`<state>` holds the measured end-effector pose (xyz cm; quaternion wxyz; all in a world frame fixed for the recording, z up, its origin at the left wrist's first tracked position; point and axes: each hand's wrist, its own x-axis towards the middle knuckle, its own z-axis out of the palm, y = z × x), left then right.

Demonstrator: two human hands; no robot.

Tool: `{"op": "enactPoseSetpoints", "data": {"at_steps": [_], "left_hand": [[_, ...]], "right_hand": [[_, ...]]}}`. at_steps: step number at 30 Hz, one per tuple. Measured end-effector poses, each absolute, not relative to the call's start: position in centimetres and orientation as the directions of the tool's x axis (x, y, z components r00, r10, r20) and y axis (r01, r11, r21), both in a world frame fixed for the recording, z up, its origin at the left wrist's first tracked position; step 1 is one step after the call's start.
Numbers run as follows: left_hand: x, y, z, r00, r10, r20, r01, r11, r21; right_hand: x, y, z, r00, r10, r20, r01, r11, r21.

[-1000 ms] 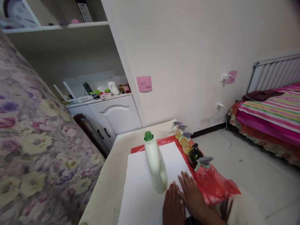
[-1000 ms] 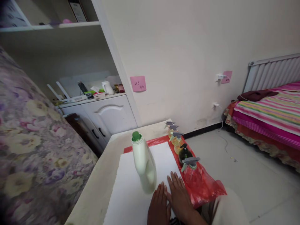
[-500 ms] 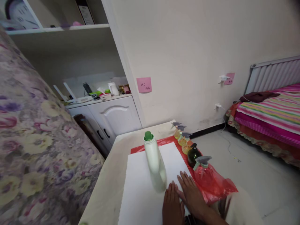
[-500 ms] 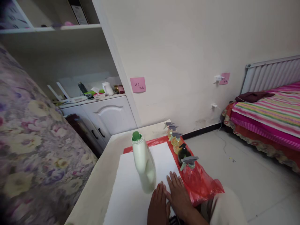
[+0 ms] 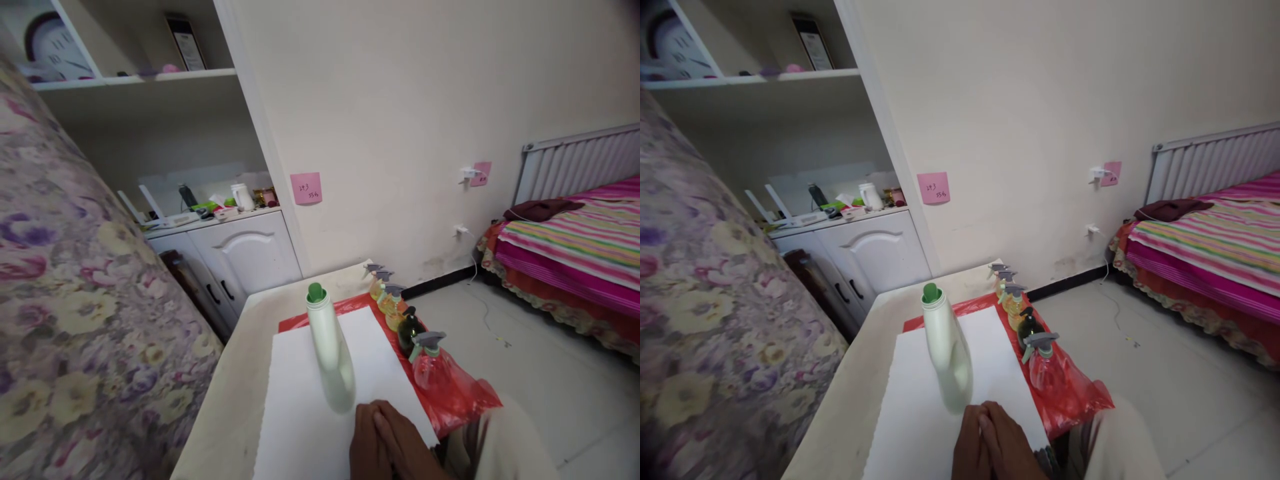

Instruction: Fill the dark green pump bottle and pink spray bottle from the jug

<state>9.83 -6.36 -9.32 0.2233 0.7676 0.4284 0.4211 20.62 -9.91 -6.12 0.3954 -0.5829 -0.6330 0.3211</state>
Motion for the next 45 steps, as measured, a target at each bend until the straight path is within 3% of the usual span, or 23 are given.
{"op": "enactPoseSetpoints", "data": {"at_steps": [5, 9, 14, 21, 25, 35, 45], "left_hand": [[10.3, -7.2, -4.8, 0.205, 0.885, 0.419, 0.296, -0.464, 0.835], [10.9, -7.7, -2.3, 0.161, 0.881, 0.444, 0.221, -0.471, 0.854], [11.7, -8.4, 1.1, 0.173, 0.881, 0.440, 0.086, -0.459, 0.884], [12.2, -9.0, 3.6, 0.098, 0.935, 0.340, -0.071, -0.334, 0.940], [12.7, -9.5, 4.1, 0.052, 0.926, 0.374, -0.164, -0.362, 0.918], [11.0, -9.4, 5.8, -0.013, 0.852, 0.524, 0.196, -0.512, 0.836], [10.5, -8.8, 6.0, -0.038, 0.823, 0.567, 0.421, -0.501, 0.756]], "right_hand": [[20.1, -9.8, -4.0, -0.017, 0.989, 0.147, 0.451, 0.139, -0.882], [20.1, -10.2, -1.6, 0.012, 0.977, 0.211, 0.449, 0.184, -0.874], [20.3, -11.0, 1.6, 0.178, 0.944, 0.278, 0.455, 0.171, -0.874], [20.8, -11.3, 4.7, 0.165, 0.918, 0.360, 0.368, 0.281, -0.886], [21.3, -11.3, 5.1, 0.158, 0.909, 0.386, 0.351, 0.314, -0.882], [22.1, -11.2, 6.1, 0.156, 0.886, 0.436, 0.230, 0.397, -0.889], [23.1, -10.6, 6.5, 0.245, 0.817, 0.522, 0.403, 0.404, -0.821]]}}
